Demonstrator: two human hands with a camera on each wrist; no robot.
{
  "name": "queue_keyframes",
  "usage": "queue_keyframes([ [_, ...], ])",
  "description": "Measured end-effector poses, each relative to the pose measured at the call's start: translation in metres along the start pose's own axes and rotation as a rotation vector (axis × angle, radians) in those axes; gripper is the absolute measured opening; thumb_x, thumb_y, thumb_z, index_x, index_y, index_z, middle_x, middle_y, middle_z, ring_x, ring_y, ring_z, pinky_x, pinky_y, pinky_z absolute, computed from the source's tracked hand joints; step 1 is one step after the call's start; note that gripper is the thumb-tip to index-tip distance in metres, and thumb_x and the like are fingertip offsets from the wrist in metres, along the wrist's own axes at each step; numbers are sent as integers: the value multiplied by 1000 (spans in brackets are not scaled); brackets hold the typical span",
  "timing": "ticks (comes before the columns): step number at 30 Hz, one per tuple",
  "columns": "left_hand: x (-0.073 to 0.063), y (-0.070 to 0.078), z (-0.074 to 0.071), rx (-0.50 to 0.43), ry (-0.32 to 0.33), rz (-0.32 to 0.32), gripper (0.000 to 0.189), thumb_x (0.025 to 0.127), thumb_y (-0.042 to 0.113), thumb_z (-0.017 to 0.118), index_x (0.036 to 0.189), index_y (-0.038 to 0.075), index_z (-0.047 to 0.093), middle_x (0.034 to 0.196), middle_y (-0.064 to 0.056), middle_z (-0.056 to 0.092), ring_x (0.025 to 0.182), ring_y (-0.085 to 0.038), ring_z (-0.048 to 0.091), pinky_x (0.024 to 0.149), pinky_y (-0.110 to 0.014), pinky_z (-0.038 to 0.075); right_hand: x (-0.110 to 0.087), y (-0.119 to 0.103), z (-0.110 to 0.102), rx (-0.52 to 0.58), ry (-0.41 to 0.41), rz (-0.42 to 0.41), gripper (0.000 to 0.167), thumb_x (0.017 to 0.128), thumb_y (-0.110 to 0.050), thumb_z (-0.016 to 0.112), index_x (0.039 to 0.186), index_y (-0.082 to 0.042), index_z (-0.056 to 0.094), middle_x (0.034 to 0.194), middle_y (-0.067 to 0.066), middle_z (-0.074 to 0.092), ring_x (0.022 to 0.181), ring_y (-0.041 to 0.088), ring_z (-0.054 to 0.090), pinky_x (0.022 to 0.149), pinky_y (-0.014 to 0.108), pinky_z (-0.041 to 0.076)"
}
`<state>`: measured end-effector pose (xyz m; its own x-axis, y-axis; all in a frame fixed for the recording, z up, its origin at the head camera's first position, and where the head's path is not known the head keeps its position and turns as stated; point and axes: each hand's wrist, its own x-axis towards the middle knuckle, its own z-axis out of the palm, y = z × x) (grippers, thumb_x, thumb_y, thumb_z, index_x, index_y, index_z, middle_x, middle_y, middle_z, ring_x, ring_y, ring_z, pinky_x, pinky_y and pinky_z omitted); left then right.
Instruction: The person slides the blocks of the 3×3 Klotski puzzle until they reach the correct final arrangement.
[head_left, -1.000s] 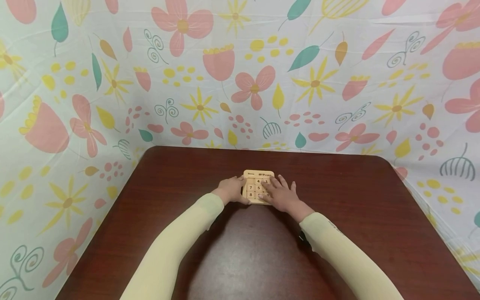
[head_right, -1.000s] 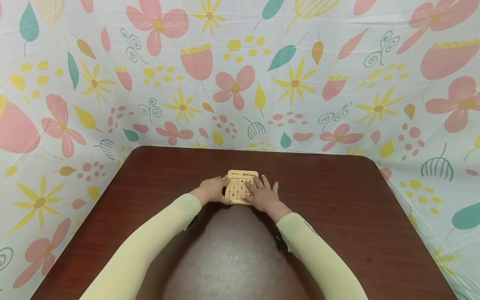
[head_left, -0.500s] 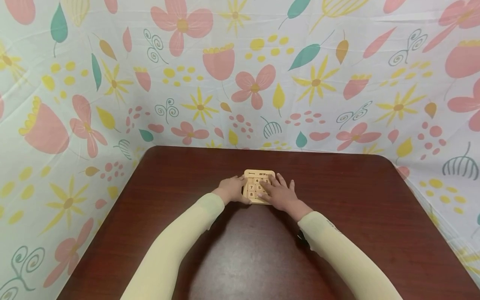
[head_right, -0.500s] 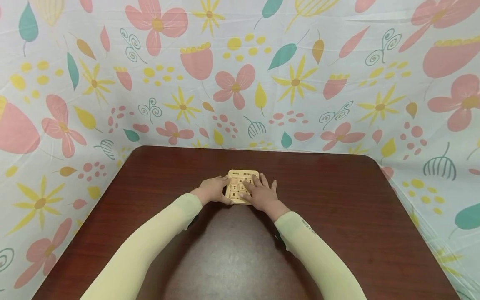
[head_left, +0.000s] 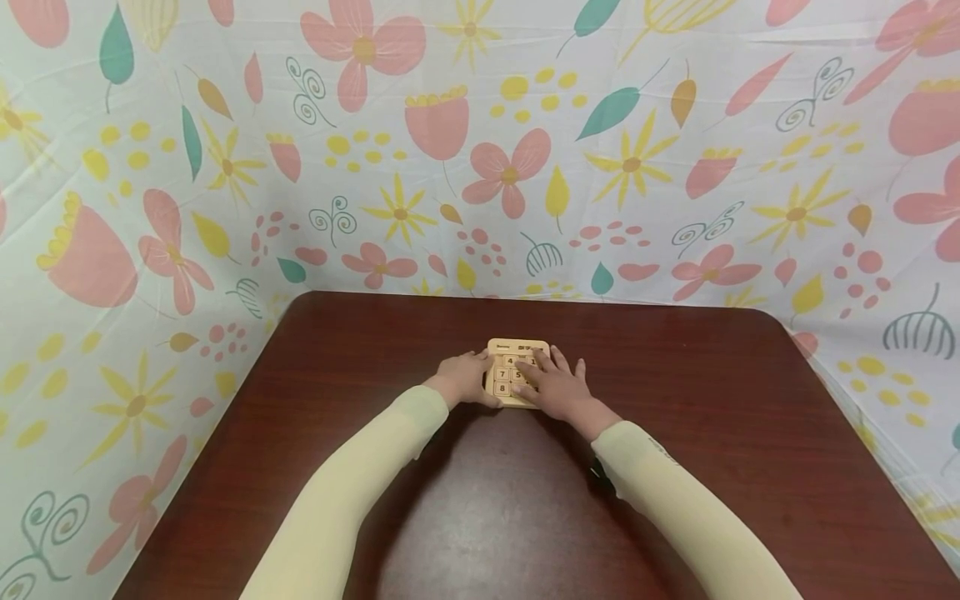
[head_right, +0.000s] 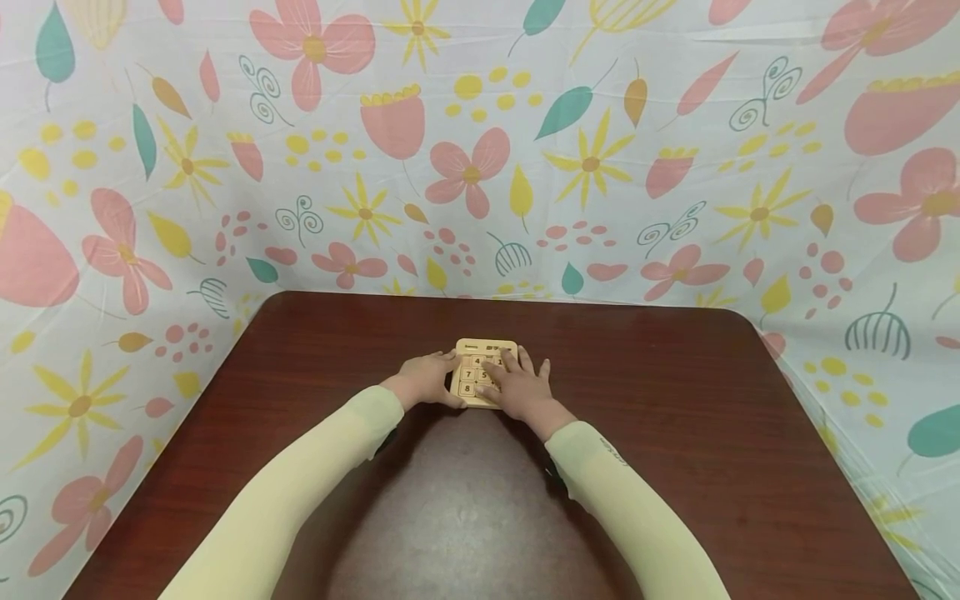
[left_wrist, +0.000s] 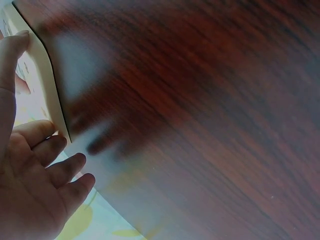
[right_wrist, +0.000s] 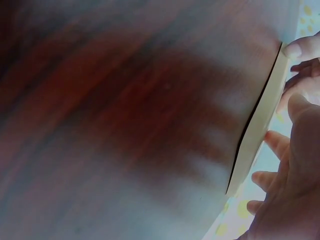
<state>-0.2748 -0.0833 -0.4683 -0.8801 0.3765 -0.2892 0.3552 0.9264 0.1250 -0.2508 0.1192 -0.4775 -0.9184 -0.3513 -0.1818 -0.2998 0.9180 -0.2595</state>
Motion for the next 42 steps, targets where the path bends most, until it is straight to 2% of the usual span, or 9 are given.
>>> queue_keyframes([
  [10, -1, 1, -1, 5, -5, -6, 97, 84, 64, 74, 161, 20, 35, 170, 0, 31, 155, -25, 37, 113, -47, 49, 0, -5, -2, 6, 15, -10, 60, 106, -51, 46, 159, -23, 41, 171, 18, 24, 159, 48, 9, 118, 81, 8],
  [19, -4, 1, -2, 10, -2, -6, 94, 85, 63, 73, 161, 22, 36, 170, 1, 31, 155, -24, 37, 112, -46, 50, 4, -8, -1, 1, -2, 0, 60, 106, -51, 45, 159, -25, 40, 172, 15, 21, 160, 46, 7, 118, 80, 7],
  [42, -3, 1, -1, 20, 2, -1, 96, 85, 64, 73, 161, 20, 35, 170, 1, 31, 155, -24, 38, 111, -46, 51, 7, -12, 2, 3, -9, 9, 62, 105, -55, 45, 160, -25, 39, 173, 14, 20, 161, 45, 7, 119, 79, 6],
])
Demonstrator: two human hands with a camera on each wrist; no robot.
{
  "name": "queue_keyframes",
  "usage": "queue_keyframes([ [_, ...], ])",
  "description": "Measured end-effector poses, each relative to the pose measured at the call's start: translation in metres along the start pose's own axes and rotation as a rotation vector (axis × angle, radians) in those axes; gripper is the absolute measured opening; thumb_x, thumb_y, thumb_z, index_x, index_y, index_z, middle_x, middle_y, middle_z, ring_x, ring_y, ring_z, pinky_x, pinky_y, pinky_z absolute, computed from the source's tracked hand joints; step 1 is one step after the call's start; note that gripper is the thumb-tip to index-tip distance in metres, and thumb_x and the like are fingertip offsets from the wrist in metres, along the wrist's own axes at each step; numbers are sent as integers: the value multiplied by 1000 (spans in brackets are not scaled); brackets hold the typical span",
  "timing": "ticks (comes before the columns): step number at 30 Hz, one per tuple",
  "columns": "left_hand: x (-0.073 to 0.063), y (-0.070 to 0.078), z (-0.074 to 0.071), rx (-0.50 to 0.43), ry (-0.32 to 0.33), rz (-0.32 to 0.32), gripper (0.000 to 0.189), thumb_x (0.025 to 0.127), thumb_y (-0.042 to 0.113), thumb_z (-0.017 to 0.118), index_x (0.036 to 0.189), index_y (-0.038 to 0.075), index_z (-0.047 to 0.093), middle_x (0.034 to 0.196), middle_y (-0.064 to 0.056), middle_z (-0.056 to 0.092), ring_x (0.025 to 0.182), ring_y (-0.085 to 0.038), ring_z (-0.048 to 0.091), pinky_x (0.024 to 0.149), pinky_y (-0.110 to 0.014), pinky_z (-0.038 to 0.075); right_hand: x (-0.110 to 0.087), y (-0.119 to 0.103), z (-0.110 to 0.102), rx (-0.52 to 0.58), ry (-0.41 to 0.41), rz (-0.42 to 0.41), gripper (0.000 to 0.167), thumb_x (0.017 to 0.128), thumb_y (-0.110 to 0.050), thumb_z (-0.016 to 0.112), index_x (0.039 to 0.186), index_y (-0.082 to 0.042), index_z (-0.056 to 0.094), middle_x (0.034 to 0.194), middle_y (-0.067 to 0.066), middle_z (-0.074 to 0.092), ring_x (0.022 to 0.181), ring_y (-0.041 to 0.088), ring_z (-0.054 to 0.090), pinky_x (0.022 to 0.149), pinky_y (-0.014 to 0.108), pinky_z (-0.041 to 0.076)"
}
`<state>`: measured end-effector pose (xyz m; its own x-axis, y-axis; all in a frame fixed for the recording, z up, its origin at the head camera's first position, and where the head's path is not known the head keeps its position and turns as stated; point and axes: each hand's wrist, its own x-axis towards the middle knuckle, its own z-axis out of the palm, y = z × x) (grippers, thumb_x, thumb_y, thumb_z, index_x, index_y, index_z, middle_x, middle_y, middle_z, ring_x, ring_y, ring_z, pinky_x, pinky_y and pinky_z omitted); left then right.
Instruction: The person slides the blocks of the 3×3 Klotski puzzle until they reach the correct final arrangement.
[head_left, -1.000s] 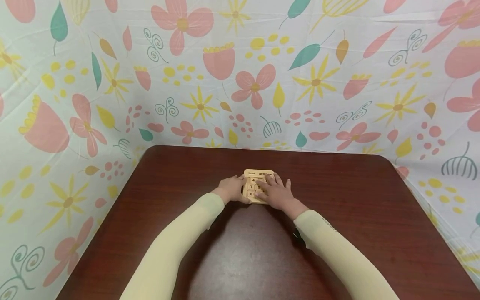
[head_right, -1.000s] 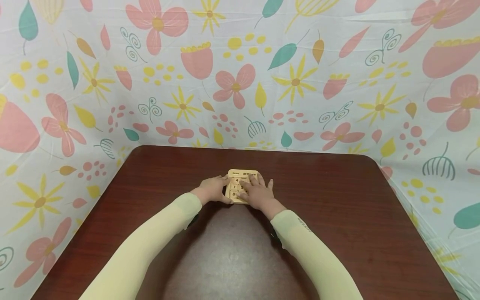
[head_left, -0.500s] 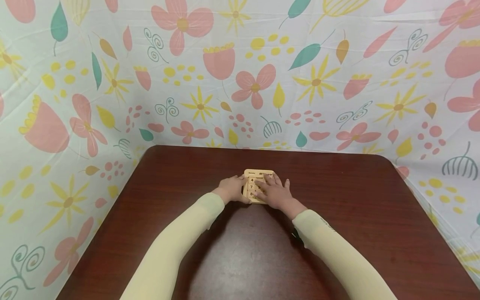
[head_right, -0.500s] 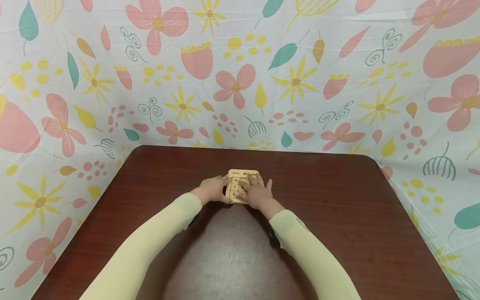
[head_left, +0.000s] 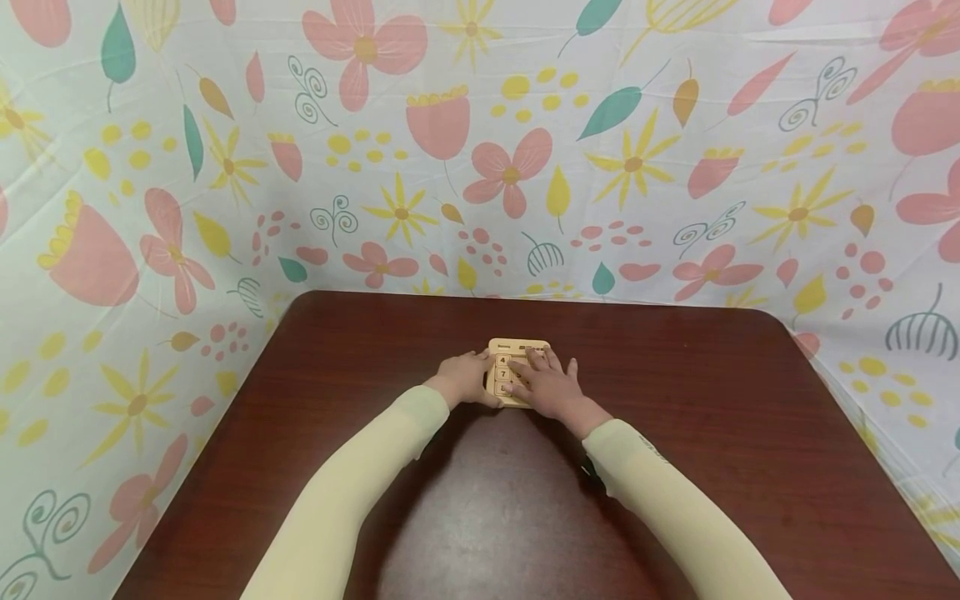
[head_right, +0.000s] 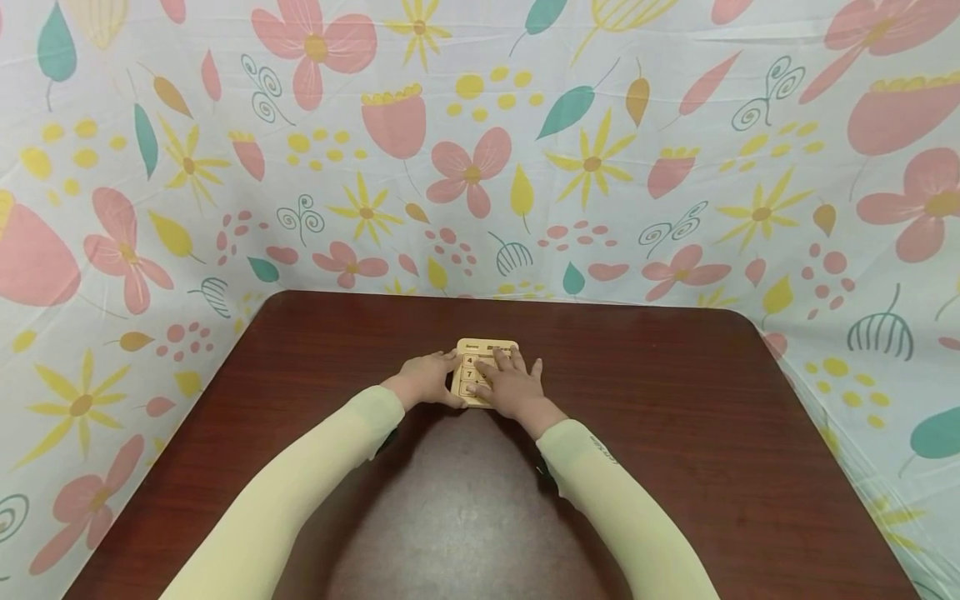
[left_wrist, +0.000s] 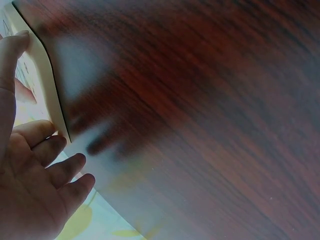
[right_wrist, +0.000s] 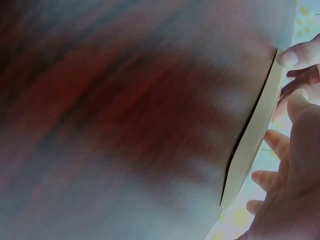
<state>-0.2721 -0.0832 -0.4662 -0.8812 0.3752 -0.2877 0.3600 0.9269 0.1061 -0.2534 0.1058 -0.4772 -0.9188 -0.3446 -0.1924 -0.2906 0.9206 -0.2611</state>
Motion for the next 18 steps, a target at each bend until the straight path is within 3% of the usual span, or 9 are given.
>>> queue_keyframes([
  [11, 3, -2, 3, 1, 2, -4, 95, 84, 63, 74, 161, 20, 37, 169, 0, 33, 154, -25, 38, 111, -45, 51, 1, 0, 1, -2, -27, -8, 63, 106, -54, 43, 161, -25, 36, 173, 16, 18, 161, 45, 6, 119, 80, 6],
  [18, -3, 2, -5, -5, -15, -5, 96, 85, 62, 73, 161, 18, 35, 170, 0, 31, 156, -25, 36, 114, -45, 48, 0, 2, -2, 1, -25, -18, 65, 106, -54, 44, 161, -22, 35, 172, 17, 18, 161, 45, 5, 119, 80, 6],
])
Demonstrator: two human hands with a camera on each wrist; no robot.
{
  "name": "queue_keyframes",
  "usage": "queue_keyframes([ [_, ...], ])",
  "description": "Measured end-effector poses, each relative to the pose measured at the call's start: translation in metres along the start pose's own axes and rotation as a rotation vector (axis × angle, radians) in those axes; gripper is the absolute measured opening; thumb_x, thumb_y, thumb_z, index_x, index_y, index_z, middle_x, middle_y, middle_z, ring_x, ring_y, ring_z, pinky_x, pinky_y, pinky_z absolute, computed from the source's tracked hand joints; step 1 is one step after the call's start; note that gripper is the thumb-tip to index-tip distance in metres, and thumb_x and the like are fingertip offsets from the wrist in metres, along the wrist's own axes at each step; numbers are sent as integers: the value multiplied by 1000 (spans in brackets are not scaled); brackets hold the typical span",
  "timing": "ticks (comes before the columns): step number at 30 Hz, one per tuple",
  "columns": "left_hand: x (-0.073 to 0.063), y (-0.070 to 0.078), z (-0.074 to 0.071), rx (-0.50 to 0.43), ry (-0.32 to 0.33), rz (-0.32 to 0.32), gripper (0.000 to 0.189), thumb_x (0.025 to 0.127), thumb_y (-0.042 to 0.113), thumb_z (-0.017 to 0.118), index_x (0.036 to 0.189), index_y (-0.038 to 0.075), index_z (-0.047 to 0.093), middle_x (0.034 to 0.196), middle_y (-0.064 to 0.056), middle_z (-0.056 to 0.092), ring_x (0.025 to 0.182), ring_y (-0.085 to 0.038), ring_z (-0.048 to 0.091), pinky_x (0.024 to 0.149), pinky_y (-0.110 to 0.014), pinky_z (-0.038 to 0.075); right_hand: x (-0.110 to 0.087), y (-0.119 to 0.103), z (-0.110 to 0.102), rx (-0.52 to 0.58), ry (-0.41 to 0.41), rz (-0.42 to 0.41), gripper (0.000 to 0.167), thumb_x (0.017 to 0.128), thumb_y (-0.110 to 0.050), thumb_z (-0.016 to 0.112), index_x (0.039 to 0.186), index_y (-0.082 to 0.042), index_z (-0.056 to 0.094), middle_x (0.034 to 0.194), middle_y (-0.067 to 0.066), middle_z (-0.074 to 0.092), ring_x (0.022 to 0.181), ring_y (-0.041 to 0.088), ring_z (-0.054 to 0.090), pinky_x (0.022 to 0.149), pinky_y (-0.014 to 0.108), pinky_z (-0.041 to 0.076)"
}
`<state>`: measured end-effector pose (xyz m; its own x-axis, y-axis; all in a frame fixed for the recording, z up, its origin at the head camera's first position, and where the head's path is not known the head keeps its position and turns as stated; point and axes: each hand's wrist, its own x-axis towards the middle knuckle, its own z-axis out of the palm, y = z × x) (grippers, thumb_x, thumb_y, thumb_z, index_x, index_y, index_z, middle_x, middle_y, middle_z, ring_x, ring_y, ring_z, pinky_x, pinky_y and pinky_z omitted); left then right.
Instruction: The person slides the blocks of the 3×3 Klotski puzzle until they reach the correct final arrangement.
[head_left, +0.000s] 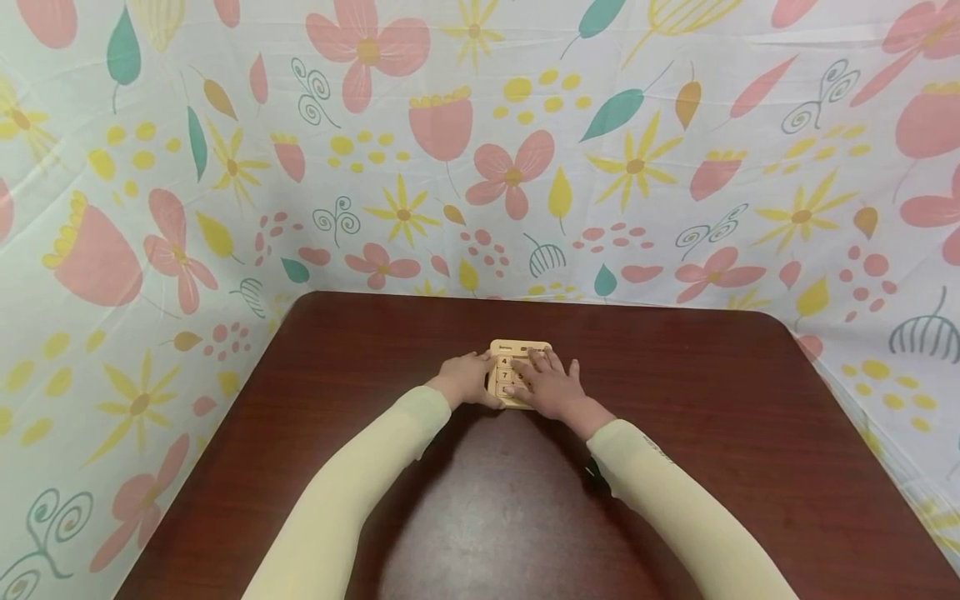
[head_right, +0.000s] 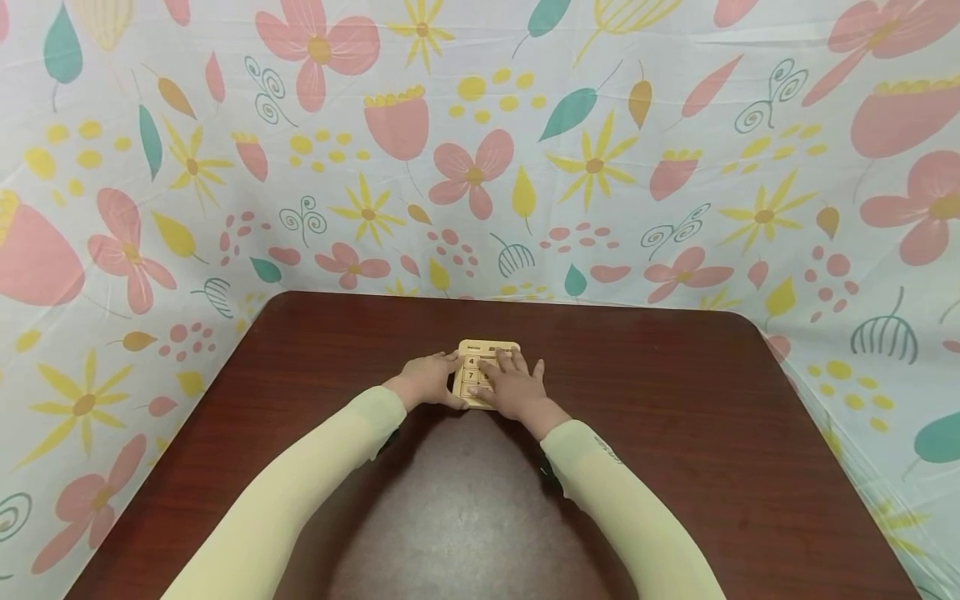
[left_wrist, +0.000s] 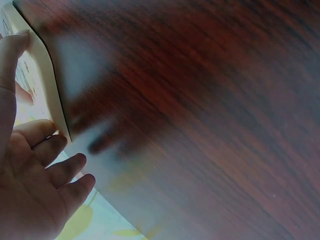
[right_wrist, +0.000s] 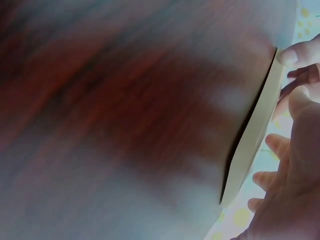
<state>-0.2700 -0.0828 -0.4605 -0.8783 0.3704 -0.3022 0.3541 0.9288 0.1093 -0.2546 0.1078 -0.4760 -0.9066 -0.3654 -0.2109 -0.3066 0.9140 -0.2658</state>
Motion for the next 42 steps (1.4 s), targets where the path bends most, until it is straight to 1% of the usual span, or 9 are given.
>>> queue_keyframes([
  [5, 2, -1, 1, 2, 4, -2, 98, 84, 64, 74, 162, 19, 35, 170, 1, 30, 156, -24, 36, 113, -45, 49, -3, 3, 0, 4, 25, -16, 64, 105, -54, 45, 161, -22, 37, 172, 18, 20, 160, 46, 7, 118, 81, 8],
  [11, 0, 0, 1, 4, 10, -2, 96, 85, 62, 74, 161, 18, 35, 170, 1, 31, 156, -25, 35, 114, -44, 48, -11, 9, -2, 12, 34, -15, 64, 105, -52, 47, 161, -21, 36, 171, 18, 21, 160, 46, 8, 118, 81, 6],
  [18, 1, 0, 2, 26, -2, -13, 95, 86, 64, 71, 162, 20, 34, 170, 3, 30, 160, -21, 27, 117, -43, 45, -14, 20, -3, -1, 41, 9, 68, 105, -54, 47, 162, -20, 35, 172, 18, 19, 160, 45, 9, 118, 80, 7],
  [24, 4, -1, 3, 29, 10, -10, 97, 84, 66, 73, 161, 22, 35, 170, 3, 31, 159, -21, 29, 116, -43, 46, -18, 30, -4, 10, 61, 10, 67, 104, -53, 49, 161, -20, 37, 172, 18, 20, 160, 46, 10, 117, 81, 7],
  [30, 5, -1, 3, 39, 5, -9, 97, 84, 66, 73, 161, 22, 35, 170, 3, 31, 159, -21, 28, 118, -42, 44, -19, 37, -3, -1, 79, 8, 68, 104, -54, 49, 161, -20, 36, 171, 18, 21, 159, 46, 11, 117, 82, 8],
  [36, 6, -2, 4, 40, 3, -10, 97, 84, 66, 73, 161, 22, 35, 170, 2, 31, 159, -21, 28, 119, -43, 43, -22, 39, -4, 3, 67, 17, 68, 104, -56, 47, 161, -20, 36, 171, 19, 20, 159, 47, 10, 117, 82, 7],
  [42, 4, -1, 4, 40, 8, -6, 97, 84, 66, 73, 162, 22, 34, 169, 3, 32, 159, -20, 28, 117, -42, 46, -24, 42, -4, -6, 51, 34, 68, 104, -56, 46, 161, -20, 36, 171, 19, 20, 159, 48, 10, 117, 82, 8],
])
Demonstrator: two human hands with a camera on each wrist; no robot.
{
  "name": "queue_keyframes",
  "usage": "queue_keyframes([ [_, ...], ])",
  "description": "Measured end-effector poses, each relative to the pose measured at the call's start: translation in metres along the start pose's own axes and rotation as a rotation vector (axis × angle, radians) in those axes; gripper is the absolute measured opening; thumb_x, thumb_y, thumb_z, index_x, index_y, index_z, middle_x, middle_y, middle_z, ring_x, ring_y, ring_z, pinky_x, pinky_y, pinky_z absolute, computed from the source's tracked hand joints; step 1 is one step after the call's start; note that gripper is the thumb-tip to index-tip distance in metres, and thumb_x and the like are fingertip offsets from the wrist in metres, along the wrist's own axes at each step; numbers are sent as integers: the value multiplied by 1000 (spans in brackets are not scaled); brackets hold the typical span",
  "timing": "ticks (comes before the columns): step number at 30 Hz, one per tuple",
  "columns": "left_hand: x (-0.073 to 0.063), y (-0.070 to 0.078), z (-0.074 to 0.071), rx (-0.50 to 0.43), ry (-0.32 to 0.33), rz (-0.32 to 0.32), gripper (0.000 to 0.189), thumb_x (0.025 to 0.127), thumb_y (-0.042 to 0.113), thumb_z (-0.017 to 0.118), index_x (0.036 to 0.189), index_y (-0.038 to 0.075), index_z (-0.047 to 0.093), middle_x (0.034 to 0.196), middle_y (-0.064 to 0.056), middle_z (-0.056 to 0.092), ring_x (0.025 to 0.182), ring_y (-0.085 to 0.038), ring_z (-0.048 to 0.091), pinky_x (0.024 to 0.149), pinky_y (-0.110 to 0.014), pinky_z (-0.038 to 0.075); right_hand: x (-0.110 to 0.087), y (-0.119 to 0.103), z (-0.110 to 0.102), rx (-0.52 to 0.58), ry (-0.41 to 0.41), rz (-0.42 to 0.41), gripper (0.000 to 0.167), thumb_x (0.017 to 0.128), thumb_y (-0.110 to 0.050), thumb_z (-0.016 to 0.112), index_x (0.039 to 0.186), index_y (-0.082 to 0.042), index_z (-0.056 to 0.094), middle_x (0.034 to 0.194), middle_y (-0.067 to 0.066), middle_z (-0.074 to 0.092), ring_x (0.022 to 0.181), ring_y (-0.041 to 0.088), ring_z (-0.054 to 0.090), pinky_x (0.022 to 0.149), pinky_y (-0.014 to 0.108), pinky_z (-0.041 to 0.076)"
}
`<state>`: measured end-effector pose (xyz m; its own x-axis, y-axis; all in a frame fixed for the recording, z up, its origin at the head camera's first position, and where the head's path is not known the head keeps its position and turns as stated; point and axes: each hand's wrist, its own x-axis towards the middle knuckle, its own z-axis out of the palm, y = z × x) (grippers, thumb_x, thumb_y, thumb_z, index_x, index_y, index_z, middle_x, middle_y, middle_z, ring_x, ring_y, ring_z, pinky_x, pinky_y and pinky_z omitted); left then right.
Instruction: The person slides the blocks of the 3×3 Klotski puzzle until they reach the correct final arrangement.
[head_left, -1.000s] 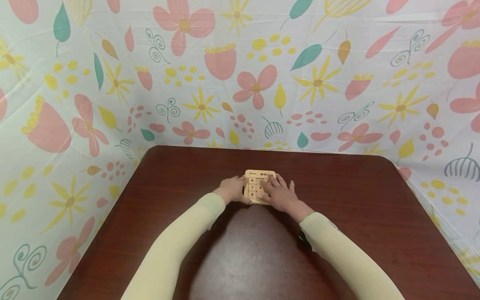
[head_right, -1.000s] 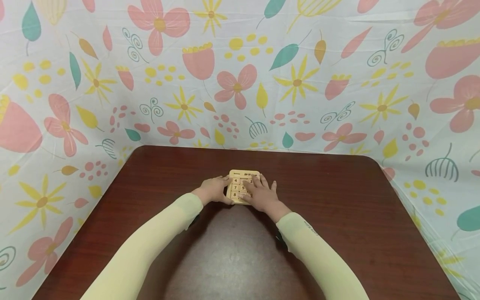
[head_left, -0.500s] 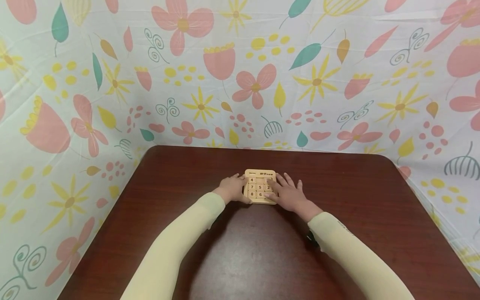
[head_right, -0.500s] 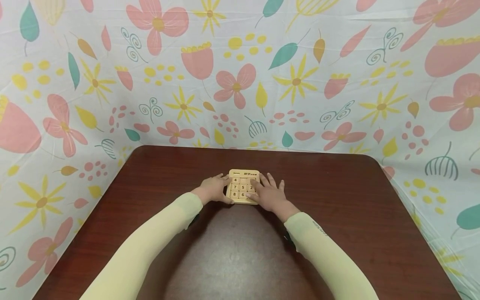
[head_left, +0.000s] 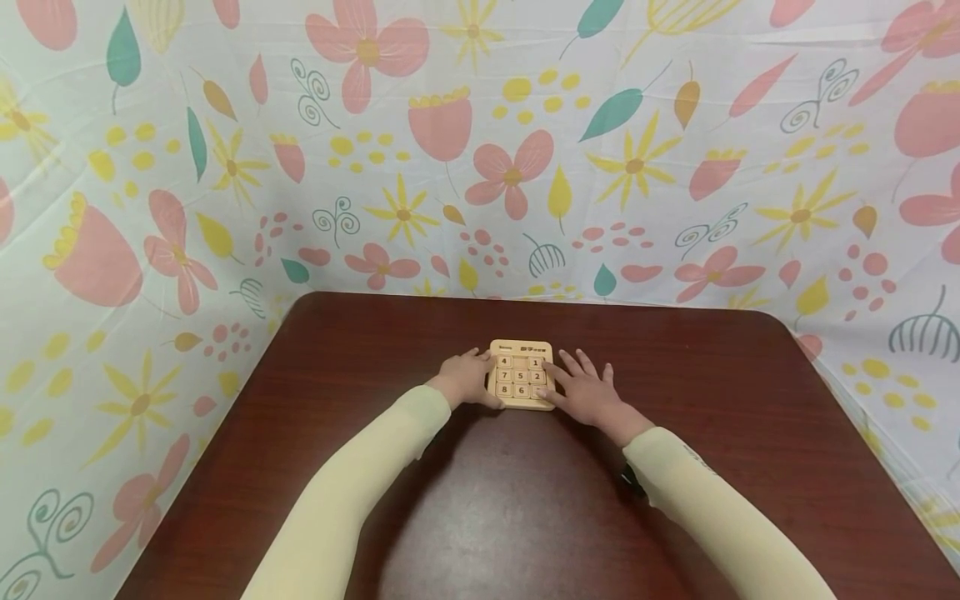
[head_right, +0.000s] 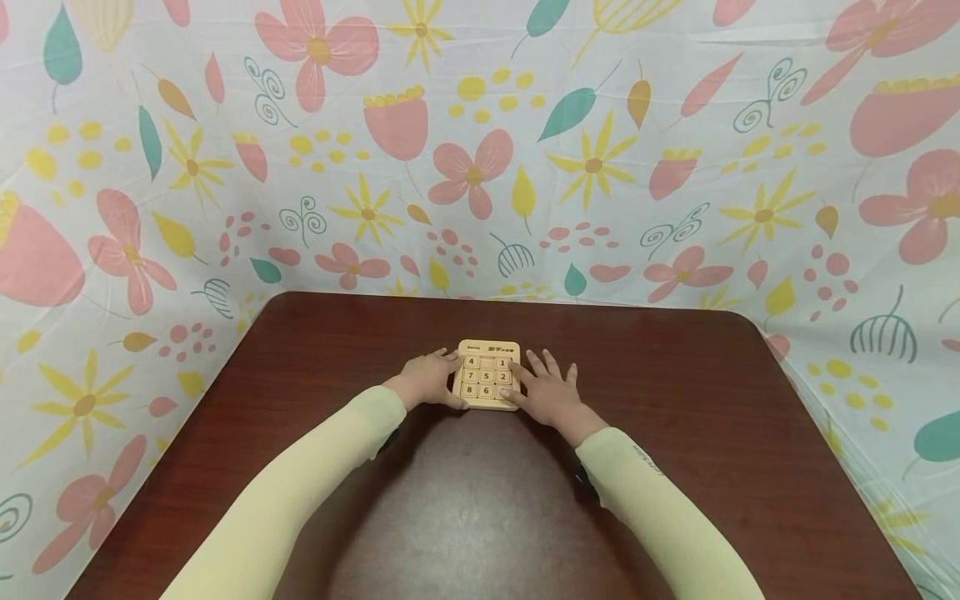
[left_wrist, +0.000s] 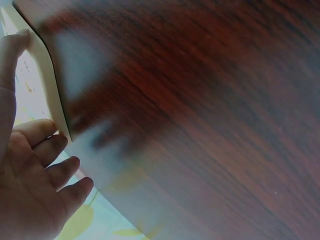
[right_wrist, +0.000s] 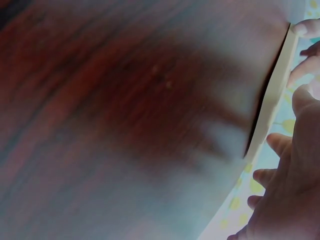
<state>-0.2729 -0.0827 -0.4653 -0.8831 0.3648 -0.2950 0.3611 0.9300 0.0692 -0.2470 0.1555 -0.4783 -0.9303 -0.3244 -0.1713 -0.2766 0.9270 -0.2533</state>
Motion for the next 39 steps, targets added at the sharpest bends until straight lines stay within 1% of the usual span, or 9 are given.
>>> queue_keyframes([
  [10, -2, 1, -1, -27, -12, -2, 97, 85, 64, 73, 162, 21, 34, 170, 3, 29, 159, -21, 29, 116, -43, 46, 3, 0, 2, -13, -29, 2, 68, 105, -56, 45, 162, -21, 32, 172, 18, 19, 159, 49, 8, 116, 82, 7],
  [22, -2, 0, -1, -29, -2, 0, 96, 84, 63, 74, 161, 20, 35, 170, 2, 31, 158, -20, 32, 115, -43, 48, 5, -1, 5, -15, -55, 22, 70, 105, -56, 44, 164, -22, 28, 173, 17, 16, 160, 48, 5, 117, 82, 3],
  [29, -2, 1, -2, -36, -1, -7, 96, 84, 63, 74, 161, 21, 36, 170, 2, 31, 158, -21, 32, 115, -43, 48, 7, -3, 5, -12, -58, 24, 70, 105, -57, 43, 164, -24, 26, 174, 16, 13, 160, 47, 2, 118, 81, 1],
  [39, -1, 1, 0, -26, 0, -2, 97, 84, 65, 74, 161, 20, 36, 170, 2, 31, 158, -21, 32, 115, -43, 47, 8, -7, 5, -6, -55, 21, 69, 105, -56, 44, 164, -25, 28, 174, 17, 13, 160, 48, 3, 118, 81, 1],
])
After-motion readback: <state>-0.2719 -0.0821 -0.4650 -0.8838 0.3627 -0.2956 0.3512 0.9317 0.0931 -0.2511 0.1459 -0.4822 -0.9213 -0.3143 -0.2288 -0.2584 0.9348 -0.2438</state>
